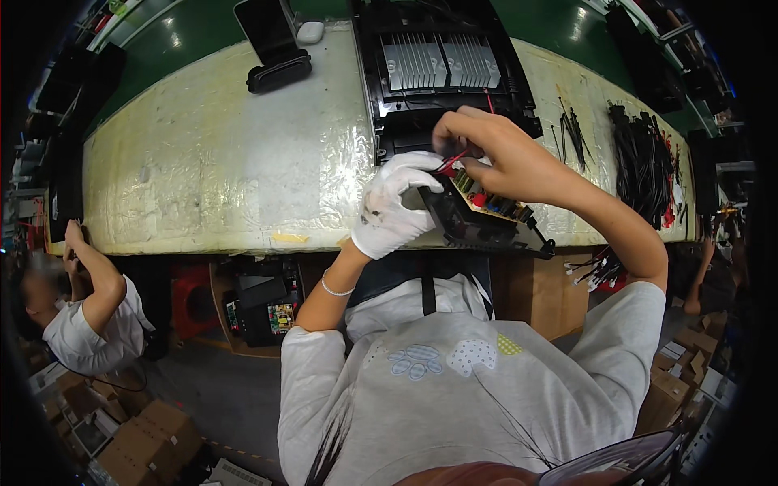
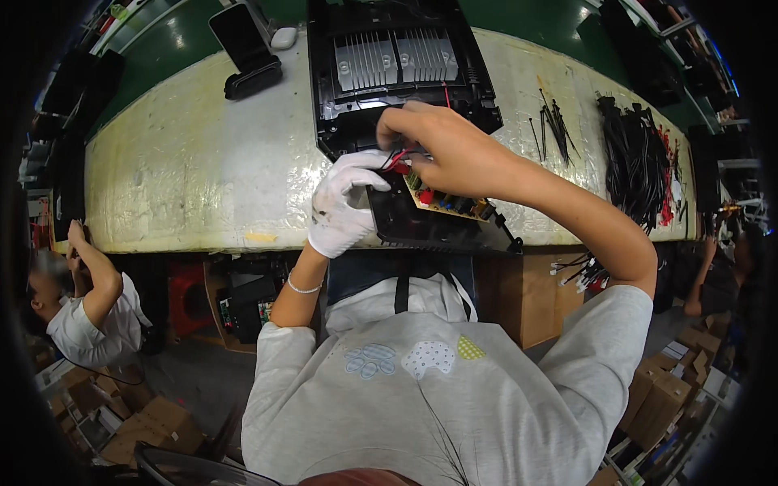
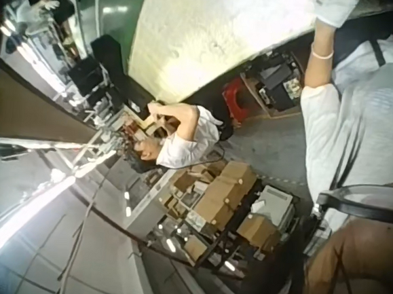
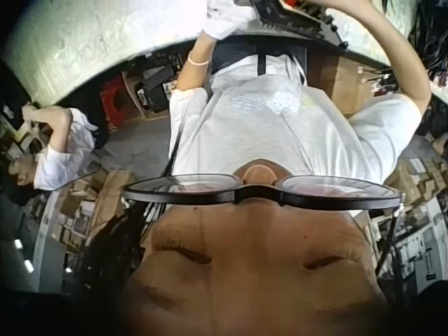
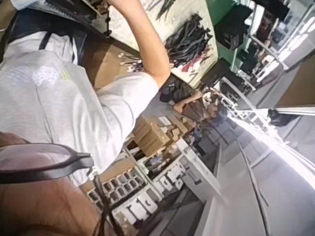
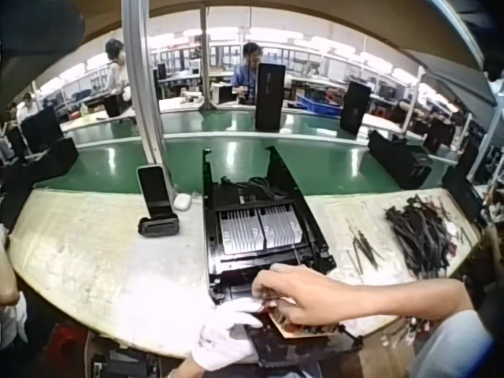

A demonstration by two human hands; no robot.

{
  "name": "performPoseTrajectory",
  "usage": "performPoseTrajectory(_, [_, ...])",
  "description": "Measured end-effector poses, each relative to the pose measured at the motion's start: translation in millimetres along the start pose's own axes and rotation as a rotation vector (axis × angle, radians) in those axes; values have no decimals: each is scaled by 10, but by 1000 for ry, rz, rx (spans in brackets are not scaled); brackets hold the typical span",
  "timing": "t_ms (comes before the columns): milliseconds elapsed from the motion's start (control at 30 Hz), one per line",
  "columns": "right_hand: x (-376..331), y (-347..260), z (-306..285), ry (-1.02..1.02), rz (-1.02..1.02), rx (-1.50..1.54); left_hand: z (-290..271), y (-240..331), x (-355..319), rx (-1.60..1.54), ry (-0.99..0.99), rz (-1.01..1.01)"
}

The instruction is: Connecting wires to circuit boards and fitting components into plastic housings on an assembly line.

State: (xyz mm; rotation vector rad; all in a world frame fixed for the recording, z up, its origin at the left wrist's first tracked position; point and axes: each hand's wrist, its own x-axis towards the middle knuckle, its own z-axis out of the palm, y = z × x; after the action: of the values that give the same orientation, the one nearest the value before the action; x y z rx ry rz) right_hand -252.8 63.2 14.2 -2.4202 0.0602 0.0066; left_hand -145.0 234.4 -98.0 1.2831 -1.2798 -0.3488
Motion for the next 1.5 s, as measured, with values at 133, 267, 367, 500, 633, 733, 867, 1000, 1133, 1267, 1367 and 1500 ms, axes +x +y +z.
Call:
performPoseTrajectory(133, [-32,-93,-5,33,14,34,12,-25,13,-20,-5,-44])
performPoseTrajectory(267, [-124,-83,-57,254,-172,-174,17,-62,59,-93,24,-49])
performPoseTrajectory(367, [-121,-65,-101,130,-247,-230,46,-46,72,-125,51,-48])
performPoseTrajectory(500, [-25,-57,-131,-38,-205,-91,72,-42,82,-39,81,-67])
performPoseTrajectory(633, [48,-103,-206,-189,-208,-162,54,-45,88,4,64,-60])
performPoseTrajectory(733, [56,-122,-194,-166,-198,-175,56,-42,71,-1,98,-86])
performPoseTrajectory(867, [23,-103,-153,-78,-174,-129,53,-72,64,-21,90,-65])
performPoseTrajectory(1000, [55,-136,-200,-195,-200,-223,87,-91,51,-5,72,-39])
performPoseTrajectory(1133, [114,-224,-134,-241,-197,-531,112,-93,27,-28,93,-54])
performPoseTrajectory(1267, [180,-215,-236,-216,-112,-395,128,-186,-47,-97,94,-37])
performPoseTrajectory(1367, [149,-91,-242,-110,-208,-370,126,-146,-28,-59,103,-2])
performPoseTrajectory(1500, [205,-132,-237,-207,-145,-410,102,-137,-37,-59,94,-56])
